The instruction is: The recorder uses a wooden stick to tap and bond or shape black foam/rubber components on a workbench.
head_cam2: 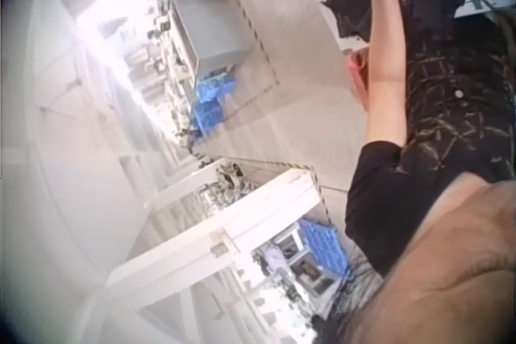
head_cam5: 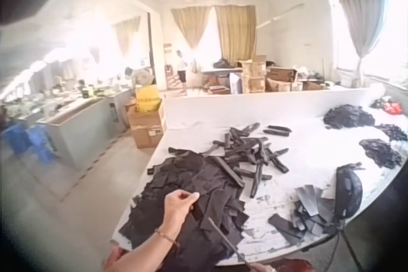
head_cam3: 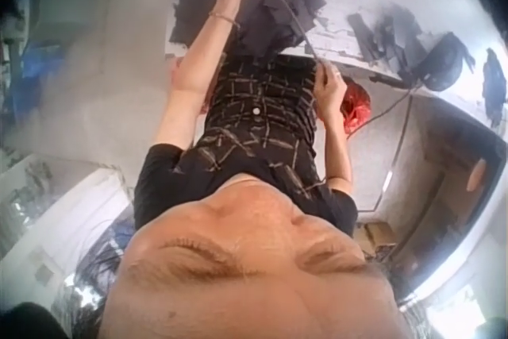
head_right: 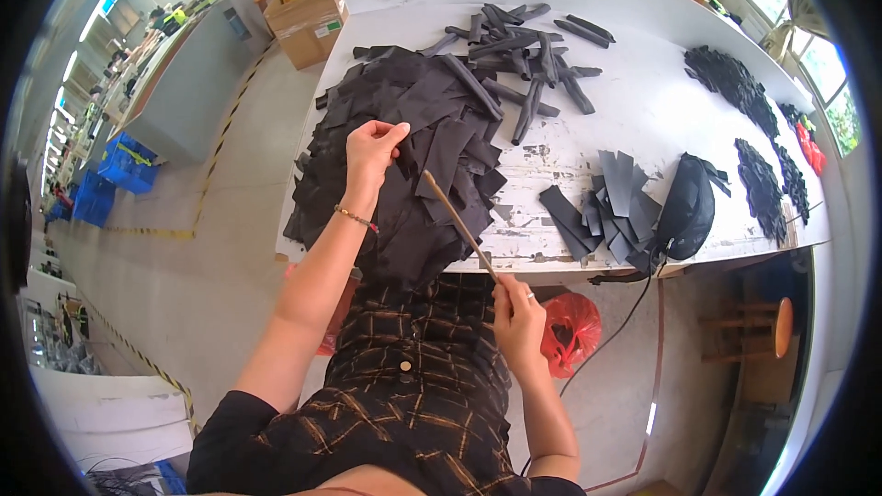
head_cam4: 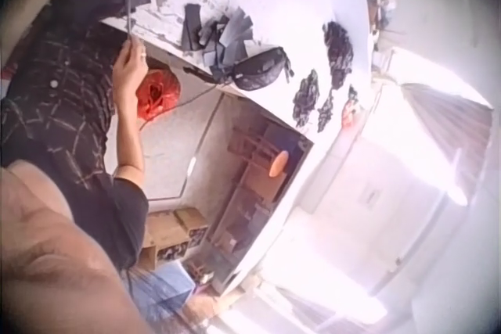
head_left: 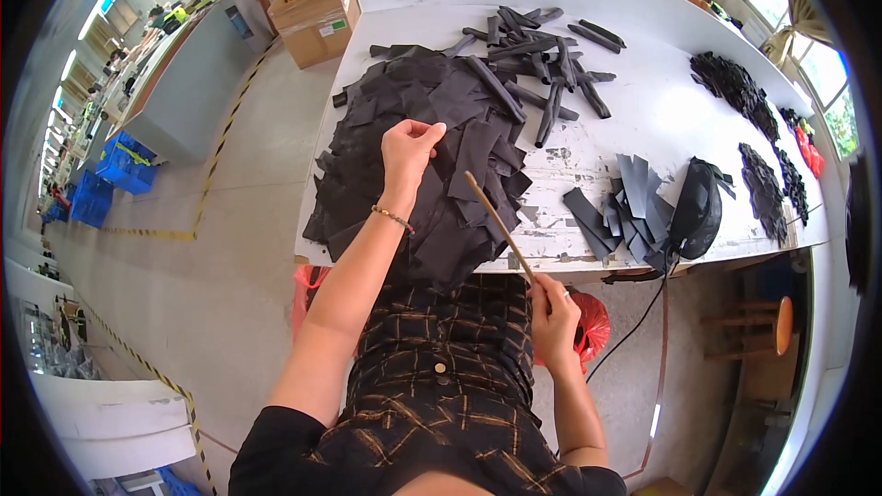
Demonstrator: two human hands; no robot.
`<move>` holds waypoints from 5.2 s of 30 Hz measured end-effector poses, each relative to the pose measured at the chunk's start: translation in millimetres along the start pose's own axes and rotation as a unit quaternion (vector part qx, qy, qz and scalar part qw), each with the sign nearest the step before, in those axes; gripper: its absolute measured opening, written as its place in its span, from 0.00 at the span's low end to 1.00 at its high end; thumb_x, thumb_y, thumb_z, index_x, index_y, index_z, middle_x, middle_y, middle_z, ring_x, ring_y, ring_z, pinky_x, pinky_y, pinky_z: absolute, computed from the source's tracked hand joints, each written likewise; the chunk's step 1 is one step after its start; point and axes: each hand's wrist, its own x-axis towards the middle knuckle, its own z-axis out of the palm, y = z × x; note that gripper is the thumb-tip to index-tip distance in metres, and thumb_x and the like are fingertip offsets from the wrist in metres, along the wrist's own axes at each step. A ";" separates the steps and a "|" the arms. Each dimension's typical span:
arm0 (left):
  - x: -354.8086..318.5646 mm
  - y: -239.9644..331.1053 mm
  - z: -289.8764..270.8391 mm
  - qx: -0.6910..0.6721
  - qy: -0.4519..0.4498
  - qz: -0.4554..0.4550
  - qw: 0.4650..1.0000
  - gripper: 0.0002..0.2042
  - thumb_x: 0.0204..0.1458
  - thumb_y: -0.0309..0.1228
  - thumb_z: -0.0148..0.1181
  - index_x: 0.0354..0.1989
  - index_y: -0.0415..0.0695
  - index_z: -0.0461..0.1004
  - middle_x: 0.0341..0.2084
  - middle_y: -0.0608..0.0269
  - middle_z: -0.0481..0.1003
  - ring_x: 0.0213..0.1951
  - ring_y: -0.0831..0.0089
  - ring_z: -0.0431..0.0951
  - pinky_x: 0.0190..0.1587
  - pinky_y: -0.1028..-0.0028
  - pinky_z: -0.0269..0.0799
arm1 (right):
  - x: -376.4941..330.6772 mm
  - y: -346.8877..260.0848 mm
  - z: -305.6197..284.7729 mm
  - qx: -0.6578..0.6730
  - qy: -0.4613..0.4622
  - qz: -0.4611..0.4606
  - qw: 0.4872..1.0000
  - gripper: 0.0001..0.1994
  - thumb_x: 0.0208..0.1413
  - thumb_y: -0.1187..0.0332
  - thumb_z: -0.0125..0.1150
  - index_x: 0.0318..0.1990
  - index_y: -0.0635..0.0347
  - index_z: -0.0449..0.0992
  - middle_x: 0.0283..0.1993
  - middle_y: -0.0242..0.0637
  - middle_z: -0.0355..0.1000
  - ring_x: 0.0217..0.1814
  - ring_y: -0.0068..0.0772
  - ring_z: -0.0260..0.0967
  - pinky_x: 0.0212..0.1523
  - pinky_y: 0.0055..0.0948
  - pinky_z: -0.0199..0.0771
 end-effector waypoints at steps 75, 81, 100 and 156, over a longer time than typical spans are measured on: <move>-125.8 -7.4 -48.7 -0.446 -0.008 -0.107 0.889 0.14 0.58 0.39 0.62 0.35 0.39 0.74 0.22 0.59 0.76 0.21 0.69 0.76 0.25 0.72 0.72 | 24.2 -65.7 136.4 0.042 -0.104 -0.070 0.991 0.05 0.61 0.77 0.44 0.42 0.68 0.63 0.31 0.62 0.71 0.34 0.67 0.72 0.31 0.53 0.69; -129.0 -5.1 -43.5 -0.471 -0.047 -0.083 0.877 0.13 0.58 0.39 0.61 0.35 0.39 0.75 0.23 0.57 0.77 0.25 0.67 0.79 0.30 0.69 0.76 | 29.6 -66.1 135.0 0.044 -0.075 -0.076 0.993 0.06 0.62 0.76 0.44 0.43 0.68 0.66 0.31 0.60 0.72 0.35 0.63 0.74 0.32 0.46 0.71; -126.3 5.9 -55.0 -0.462 -0.036 -0.068 0.884 0.12 0.58 0.36 0.62 0.37 0.37 0.75 0.23 0.56 0.77 0.24 0.65 0.80 0.25 0.71 0.75 | 5.2 -71.8 132.4 0.072 -0.126 -0.004 0.989 0.06 0.66 0.71 0.46 0.39 0.66 0.66 0.21 0.48 0.68 0.23 0.51 0.70 0.24 0.40 0.67; -75.7 4.2 -104.8 -0.437 0.056 -0.031 0.897 0.15 0.60 0.46 0.58 0.28 0.51 0.66 0.14 0.77 0.60 0.14 0.87 0.59 0.15 0.84 0.53 | 36.8 -125.3 72.8 0.322 -0.321 -0.043 0.889 0.08 0.49 0.76 0.69 0.34 0.63 0.75 0.25 0.25 0.63 0.28 0.17 0.58 0.29 0.20 0.59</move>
